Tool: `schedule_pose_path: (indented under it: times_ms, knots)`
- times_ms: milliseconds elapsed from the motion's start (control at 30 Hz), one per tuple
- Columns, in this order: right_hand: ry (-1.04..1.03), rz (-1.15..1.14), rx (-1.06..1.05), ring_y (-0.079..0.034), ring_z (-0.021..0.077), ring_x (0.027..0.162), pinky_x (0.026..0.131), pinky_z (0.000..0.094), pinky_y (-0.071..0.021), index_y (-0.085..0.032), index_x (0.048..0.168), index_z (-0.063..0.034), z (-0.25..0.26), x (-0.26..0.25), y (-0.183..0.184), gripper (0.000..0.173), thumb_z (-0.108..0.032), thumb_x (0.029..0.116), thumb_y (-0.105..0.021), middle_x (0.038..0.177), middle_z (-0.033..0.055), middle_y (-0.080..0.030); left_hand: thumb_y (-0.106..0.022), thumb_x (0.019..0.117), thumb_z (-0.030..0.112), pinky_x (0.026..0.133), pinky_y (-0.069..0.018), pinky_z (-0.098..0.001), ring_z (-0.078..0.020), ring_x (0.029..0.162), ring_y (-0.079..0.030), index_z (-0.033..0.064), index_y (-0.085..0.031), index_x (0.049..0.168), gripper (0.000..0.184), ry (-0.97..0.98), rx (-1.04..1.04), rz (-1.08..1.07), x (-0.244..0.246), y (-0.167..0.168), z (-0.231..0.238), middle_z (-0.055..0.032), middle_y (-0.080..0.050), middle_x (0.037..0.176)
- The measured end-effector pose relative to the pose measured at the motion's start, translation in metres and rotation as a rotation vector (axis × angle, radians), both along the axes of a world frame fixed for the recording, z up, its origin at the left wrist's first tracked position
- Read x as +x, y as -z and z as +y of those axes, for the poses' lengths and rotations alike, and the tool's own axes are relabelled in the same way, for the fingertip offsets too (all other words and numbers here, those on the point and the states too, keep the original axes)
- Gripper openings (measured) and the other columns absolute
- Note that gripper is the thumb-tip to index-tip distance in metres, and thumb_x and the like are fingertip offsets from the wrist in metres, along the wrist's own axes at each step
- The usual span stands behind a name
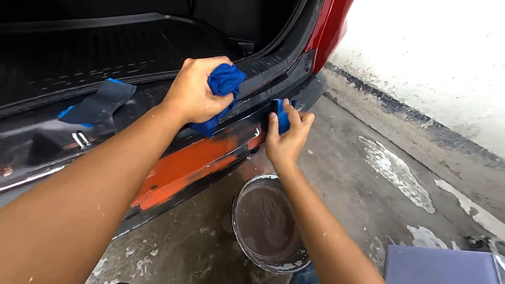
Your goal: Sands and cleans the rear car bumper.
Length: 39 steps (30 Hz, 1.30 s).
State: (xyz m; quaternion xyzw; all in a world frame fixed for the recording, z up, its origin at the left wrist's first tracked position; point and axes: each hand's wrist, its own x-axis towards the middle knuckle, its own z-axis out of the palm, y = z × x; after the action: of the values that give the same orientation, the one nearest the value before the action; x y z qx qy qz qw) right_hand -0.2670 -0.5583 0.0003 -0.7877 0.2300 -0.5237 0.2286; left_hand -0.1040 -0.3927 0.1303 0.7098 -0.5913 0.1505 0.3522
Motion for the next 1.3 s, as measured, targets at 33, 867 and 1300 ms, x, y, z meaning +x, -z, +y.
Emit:
schedule_pose_path:
  times_ms: [33,867,1300]
  knots:
    - [0.003,0.003,0.004,-0.058,0.0279,0.104,0.083,0.0435,-0.0539,-0.064,0.140,-0.0148,0.015,-0.006,0.003,0.047,-0.037,0.0991,-0.064,0.116,0.0155,-0.056,-0.070,0.0834,0.024,0.077,-0.0556,-0.0266,-0.0009,0.086,-0.066,0.0154,-0.071,0.101,0.020,0.011,-0.010,0.007,-0.001,0.000,0.000,0.0051,-0.071,0.092]
    - [-0.261,0.035,-0.202,-0.057,0.0230,0.097,0.077,0.0372,-0.0521,-0.069,0.130,-0.0107,0.045,-0.035,0.023,0.042,-0.033,0.0944,-0.068,0.110,0.0143,-0.056,-0.070,0.0803,0.028,0.070,-0.0523,-0.0307,-0.0038,0.081,-0.064,0.0172,-0.068,0.097,0.020,0.019,-0.005,0.007,0.008,-0.007,-0.006,0.0058,-0.067,0.086]
    - [-0.059,0.209,-0.134,-0.060,0.0334,0.110,0.085,0.0533,-0.0527,-0.066,0.138,-0.0195,0.019,-0.046,0.012,0.042,-0.029,0.0970,-0.065,0.125,0.0152,-0.061,-0.075,0.0737,0.052,0.085,-0.0561,-0.0415,-0.0139,0.098,-0.067,0.0166,-0.067,0.110,0.051,-0.099,0.102,-0.123,-0.002,-0.002,-0.002,-0.0003,-0.070,0.103]
